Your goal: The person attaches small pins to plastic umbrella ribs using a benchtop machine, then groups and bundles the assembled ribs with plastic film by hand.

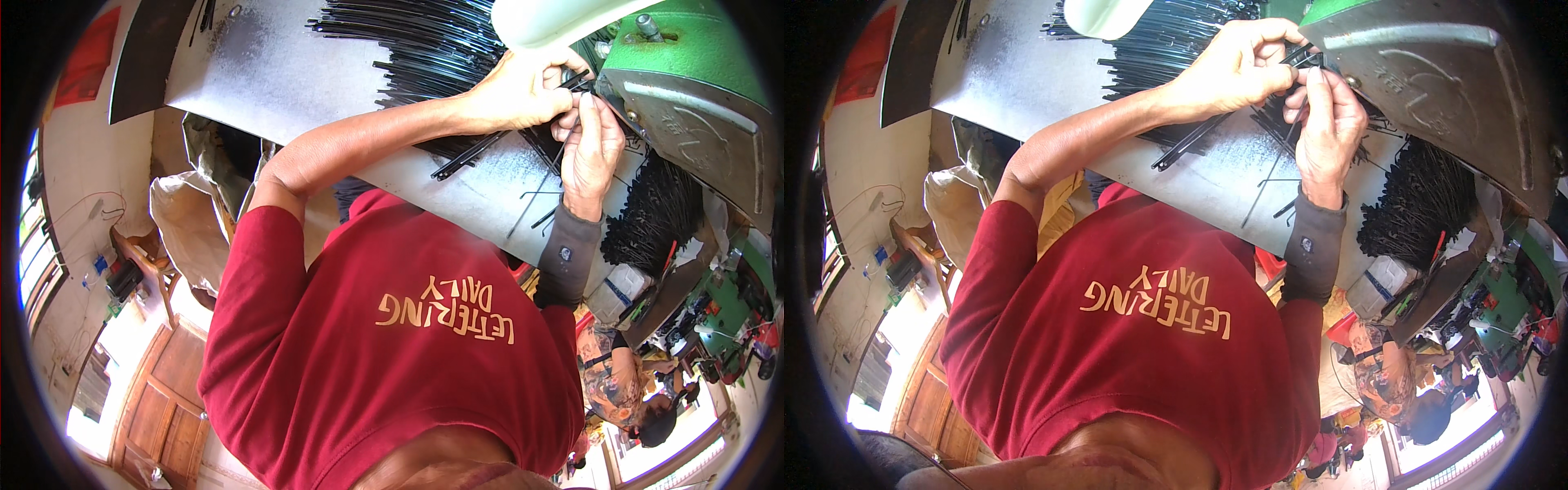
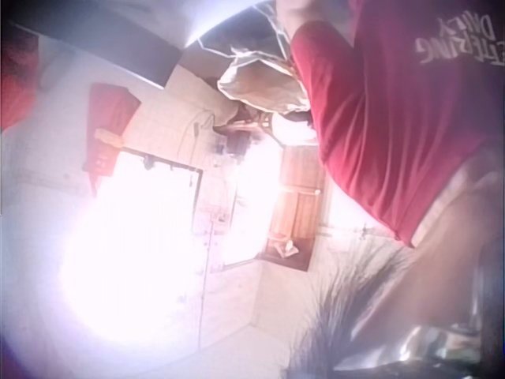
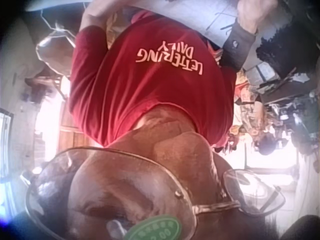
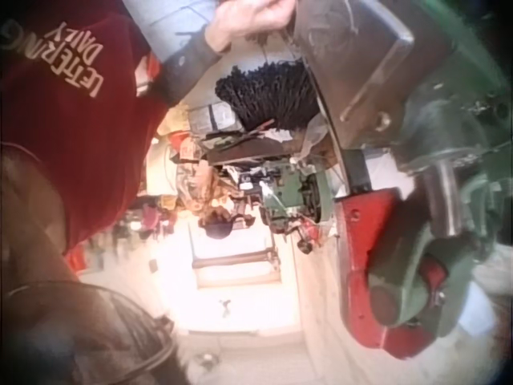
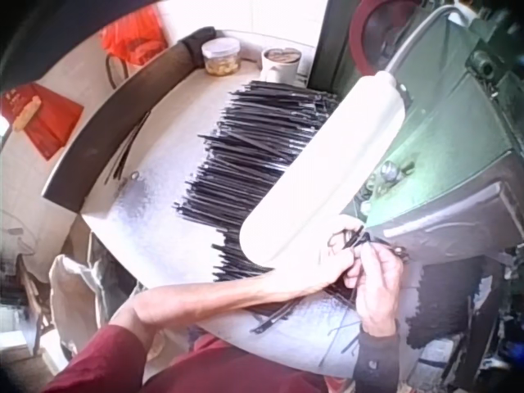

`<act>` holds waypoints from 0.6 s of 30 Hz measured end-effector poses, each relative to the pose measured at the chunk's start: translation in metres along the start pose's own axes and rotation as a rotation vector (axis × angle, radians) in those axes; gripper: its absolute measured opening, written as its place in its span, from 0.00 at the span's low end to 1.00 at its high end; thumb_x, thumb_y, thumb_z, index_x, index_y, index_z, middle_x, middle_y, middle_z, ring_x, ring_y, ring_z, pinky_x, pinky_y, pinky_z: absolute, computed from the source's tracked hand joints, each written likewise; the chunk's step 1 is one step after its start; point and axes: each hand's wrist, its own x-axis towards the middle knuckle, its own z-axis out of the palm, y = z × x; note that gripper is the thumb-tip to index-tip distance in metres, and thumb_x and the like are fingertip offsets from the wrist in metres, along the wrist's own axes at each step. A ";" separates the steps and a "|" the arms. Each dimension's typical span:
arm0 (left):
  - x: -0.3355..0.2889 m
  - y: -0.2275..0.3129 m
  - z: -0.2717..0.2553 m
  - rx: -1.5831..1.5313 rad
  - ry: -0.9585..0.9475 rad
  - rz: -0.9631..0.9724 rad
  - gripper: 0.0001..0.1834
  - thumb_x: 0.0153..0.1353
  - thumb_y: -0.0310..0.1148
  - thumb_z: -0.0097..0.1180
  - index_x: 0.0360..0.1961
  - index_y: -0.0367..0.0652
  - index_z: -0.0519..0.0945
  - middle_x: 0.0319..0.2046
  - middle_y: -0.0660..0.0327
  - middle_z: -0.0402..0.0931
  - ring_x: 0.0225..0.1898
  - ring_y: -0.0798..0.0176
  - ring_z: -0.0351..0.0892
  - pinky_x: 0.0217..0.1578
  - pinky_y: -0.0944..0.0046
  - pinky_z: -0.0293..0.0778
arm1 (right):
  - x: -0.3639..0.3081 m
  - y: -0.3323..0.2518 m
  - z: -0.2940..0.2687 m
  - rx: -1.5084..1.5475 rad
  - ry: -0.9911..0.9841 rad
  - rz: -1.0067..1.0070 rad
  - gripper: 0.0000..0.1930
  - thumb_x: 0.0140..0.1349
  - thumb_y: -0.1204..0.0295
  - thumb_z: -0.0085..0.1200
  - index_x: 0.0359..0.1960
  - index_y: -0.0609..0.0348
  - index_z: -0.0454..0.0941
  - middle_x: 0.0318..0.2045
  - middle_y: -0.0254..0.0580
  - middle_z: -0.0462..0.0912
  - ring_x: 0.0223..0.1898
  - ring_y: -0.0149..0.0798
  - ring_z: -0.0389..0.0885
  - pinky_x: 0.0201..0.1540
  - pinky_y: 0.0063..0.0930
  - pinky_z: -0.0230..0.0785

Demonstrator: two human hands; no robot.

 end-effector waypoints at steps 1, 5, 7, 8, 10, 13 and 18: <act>-0.001 0.000 -0.001 -0.024 -0.010 -0.006 0.15 0.55 0.26 0.52 0.44 0.34 0.74 0.15 0.70 0.66 0.15 0.78 0.65 0.17 0.76 0.63 | 0.001 0.001 0.000 -0.021 -0.005 0.010 0.10 0.65 0.72 0.48 0.33 0.68 0.78 0.17 0.35 0.75 0.16 0.24 0.69 0.20 0.16 0.62; 0.000 -0.002 -0.004 -0.028 -0.027 0.006 0.15 0.55 0.26 0.51 0.44 0.34 0.75 0.14 0.70 0.66 0.15 0.78 0.66 0.17 0.76 0.64 | 0.003 -0.005 -0.002 -0.034 -0.002 0.046 0.11 0.65 0.71 0.48 0.30 0.66 0.78 0.16 0.34 0.73 0.15 0.23 0.67 0.19 0.16 0.60; 0.002 -0.002 -0.005 -0.039 -0.015 -0.025 0.14 0.56 0.26 0.52 0.44 0.34 0.75 0.14 0.70 0.67 0.15 0.78 0.66 0.17 0.76 0.64 | 0.010 -0.011 -0.016 0.178 -0.229 0.248 0.13 0.66 0.70 0.47 0.26 0.65 0.76 0.14 0.32 0.70 0.14 0.22 0.64 0.17 0.17 0.59; 0.002 0.000 -0.005 -0.050 -0.007 -0.057 0.14 0.56 0.26 0.52 0.44 0.34 0.75 0.14 0.70 0.68 0.15 0.78 0.66 0.16 0.76 0.64 | 0.012 -0.018 -0.015 0.140 -0.231 0.293 0.15 0.66 0.67 0.47 0.24 0.63 0.74 0.13 0.30 0.67 0.13 0.22 0.62 0.16 0.17 0.57; 0.001 0.002 -0.007 -0.068 -0.029 -0.079 0.13 0.56 0.26 0.53 0.43 0.34 0.75 0.14 0.69 0.69 0.16 0.77 0.68 0.17 0.76 0.66 | 0.010 -0.018 -0.019 0.003 -0.226 0.275 0.16 0.67 0.64 0.46 0.26 0.64 0.76 0.13 0.32 0.70 0.13 0.23 0.64 0.16 0.17 0.60; 0.001 0.002 -0.008 0.002 -0.041 -0.136 0.11 0.57 0.23 0.53 0.42 0.34 0.73 0.15 0.68 0.69 0.20 0.75 0.72 0.21 0.75 0.69 | -0.013 -0.011 -0.012 -0.208 -0.234 0.306 0.20 0.68 0.60 0.43 0.29 0.66 0.78 0.16 0.37 0.77 0.16 0.27 0.75 0.20 0.17 0.67; 0.000 0.000 -0.005 -0.068 -0.069 -0.122 0.11 0.56 0.21 0.54 0.42 0.33 0.72 0.17 0.67 0.72 0.26 0.73 0.74 0.27 0.73 0.70 | -0.038 0.000 0.009 -0.176 -0.296 0.390 0.24 0.68 0.57 0.42 0.29 0.70 0.77 0.17 0.44 0.78 0.17 0.32 0.78 0.21 0.20 0.70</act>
